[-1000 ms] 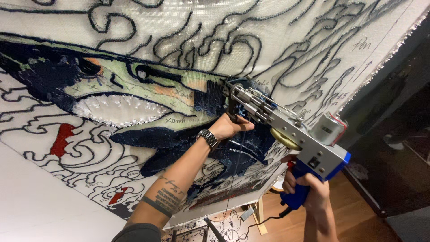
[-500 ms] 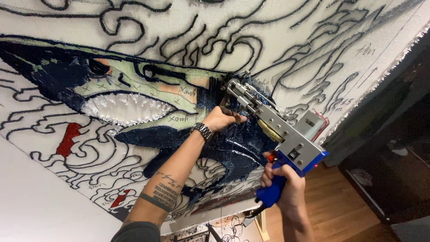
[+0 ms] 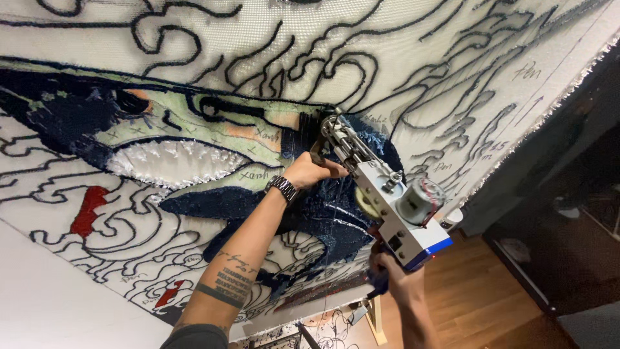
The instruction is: The person uses a tufting gun to inject yarn into a stretched canvas, following a drawn design of a shark and waves, and then reloads the gun with a new strand of blue yarn.
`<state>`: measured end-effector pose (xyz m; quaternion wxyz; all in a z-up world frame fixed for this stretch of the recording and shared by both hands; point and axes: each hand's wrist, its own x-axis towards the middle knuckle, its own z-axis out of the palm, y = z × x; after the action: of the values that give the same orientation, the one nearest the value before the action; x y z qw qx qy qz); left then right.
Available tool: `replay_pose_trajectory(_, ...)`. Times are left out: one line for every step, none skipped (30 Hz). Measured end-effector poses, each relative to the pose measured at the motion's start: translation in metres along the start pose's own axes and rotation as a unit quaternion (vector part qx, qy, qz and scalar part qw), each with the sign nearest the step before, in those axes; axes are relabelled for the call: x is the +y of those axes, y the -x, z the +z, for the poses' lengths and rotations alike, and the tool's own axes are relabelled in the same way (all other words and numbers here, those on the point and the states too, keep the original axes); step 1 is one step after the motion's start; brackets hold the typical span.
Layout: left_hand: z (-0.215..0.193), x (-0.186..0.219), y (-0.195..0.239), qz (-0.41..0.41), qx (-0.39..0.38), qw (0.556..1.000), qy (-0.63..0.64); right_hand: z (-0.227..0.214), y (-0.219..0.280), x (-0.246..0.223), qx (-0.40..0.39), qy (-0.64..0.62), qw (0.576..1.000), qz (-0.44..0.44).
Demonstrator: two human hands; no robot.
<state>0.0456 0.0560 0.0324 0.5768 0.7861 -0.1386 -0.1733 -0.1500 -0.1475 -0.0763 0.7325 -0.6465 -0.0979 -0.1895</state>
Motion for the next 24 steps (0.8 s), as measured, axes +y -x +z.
replay_pose_trajectory(-0.001, 0.000, 0.000, -0.004, 0.008, 1.000, -0.004, 0.013, 0.002, -0.009, 0.042, -0.054, 0.996, 0.050)
replay_pose_trajectory(-0.002, 0.002, 0.003, -0.004, 0.006, 1.000, -0.004, 0.029, 0.001, -0.027, 0.043, -0.054, 0.996, 0.050)
replay_pose_trajectory(-0.003, 0.003, 0.005, -0.013, 0.014, 0.999, -0.028, 0.045, 0.001, -0.046, 0.092, -0.151, 0.977, 0.119)
replay_pose_trajectory(-0.004, 0.004, 0.008, -0.022, 0.022, 0.998, -0.050, 0.061, -0.001, -0.065, 0.137, -0.245, 0.942, 0.185)
replay_pose_trajectory(-0.004, 0.002, 0.004, -0.022, 0.022, 0.998, -0.049, 0.058, -0.001, -0.062, 0.136, -0.245, 0.942, 0.185)
replay_pose_trajectory(-0.003, -0.001, 0.001, -0.013, 0.023, 0.999, -0.032, 0.055, -0.001, -0.061, 0.128, -0.254, 0.939, 0.194)
replay_pose_trajectory(-0.003, -0.004, -0.002, -0.003, 0.024, 1.000, -0.015, 0.052, -0.001, -0.059, 0.119, -0.264, 0.935, 0.203)
replay_pose_trajectory(-0.003, -0.002, 0.000, -0.003, 0.025, 1.000, -0.015, 0.050, -0.002, -0.054, 0.119, -0.264, 0.935, 0.203)
replay_pose_trajectory(-0.003, 0.001, 0.003, -0.008, 0.029, 0.999, -0.026, 0.047, -0.003, -0.049, 0.115, -0.271, 0.934, 0.202)
replay_pose_trajectory(-0.001, 0.003, 0.005, -0.014, 0.029, 0.999, -0.037, 0.043, -0.002, -0.044, 0.115, -0.277, 0.932, 0.202)
replay_pose_trajectory(0.001, 0.003, 0.003, -0.014, 0.028, 0.999, -0.037, 0.036, -0.004, -0.040, 0.117, -0.277, 0.932, 0.202)
replay_pose_trajectory(0.003, 0.003, 0.002, 0.006, 0.017, 1.000, 0.003, 0.031, -0.006, -0.035, 0.101, -0.290, 0.931, 0.198)
replay_pose_trajectory(0.004, 0.002, 0.000, 0.026, 0.006, 0.999, 0.043, 0.025, -0.007, -0.030, 0.085, -0.304, 0.929, 0.194)
replay_pose_trajectory(0.006, -0.005, -0.008, 0.025, 0.005, 0.999, 0.043, 0.024, -0.009, -0.032, 0.086, -0.304, 0.929, 0.194)
replay_pose_trajectory(0.007, -0.012, -0.016, 0.065, -0.022, 0.993, 0.099, 0.022, -0.010, -0.033, 0.077, -0.302, 0.932, 0.187)
replay_pose_trajectory(0.009, -0.019, -0.026, 0.106, -0.050, 0.981, 0.154, 0.020, -0.012, -0.035, 0.067, -0.300, 0.935, 0.178)
replay_pose_trajectory(0.011, -0.016, -0.024, 0.107, -0.051, 0.981, 0.155, 0.016, -0.013, -0.034, 0.067, -0.299, 0.935, 0.177)
replay_pose_trajectory(0.010, -0.013, -0.022, 0.086, -0.039, 0.985, 0.147, 0.014, -0.013, -0.032, 0.061, -0.305, 0.933, 0.182)
replay_pose_trajectory(0.010, -0.011, -0.021, 0.066, -0.028, 0.988, 0.140, 0.013, -0.014, -0.030, 0.055, -0.312, 0.930, 0.187)
replay_pose_trajectory(0.009, -0.005, -0.018, 0.065, -0.028, 0.988, 0.140, 0.012, -0.015, -0.031, 0.056, -0.312, 0.930, 0.187)
replay_pose_trajectory(0.009, 0.000, -0.015, 0.049, -0.014, 0.993, 0.106, 0.011, -0.016, -0.032, 0.058, -0.308, 0.931, 0.189)
replay_pose_trajectory(0.008, 0.004, -0.012, 0.032, 0.000, 0.997, 0.072, 0.011, -0.016, -0.033, 0.060, -0.304, 0.931, 0.190)
replay_pose_trajectory(0.008, 0.003, -0.014, 0.031, 0.001, 0.997, 0.072, 0.008, -0.016, -0.031, 0.060, -0.304, 0.931, 0.191)
replay_pose_trajectory(0.009, 0.002, -0.016, 0.038, -0.016, 0.996, 0.085, 0.005, -0.017, -0.031, 0.056, -0.308, 0.931, 0.187)
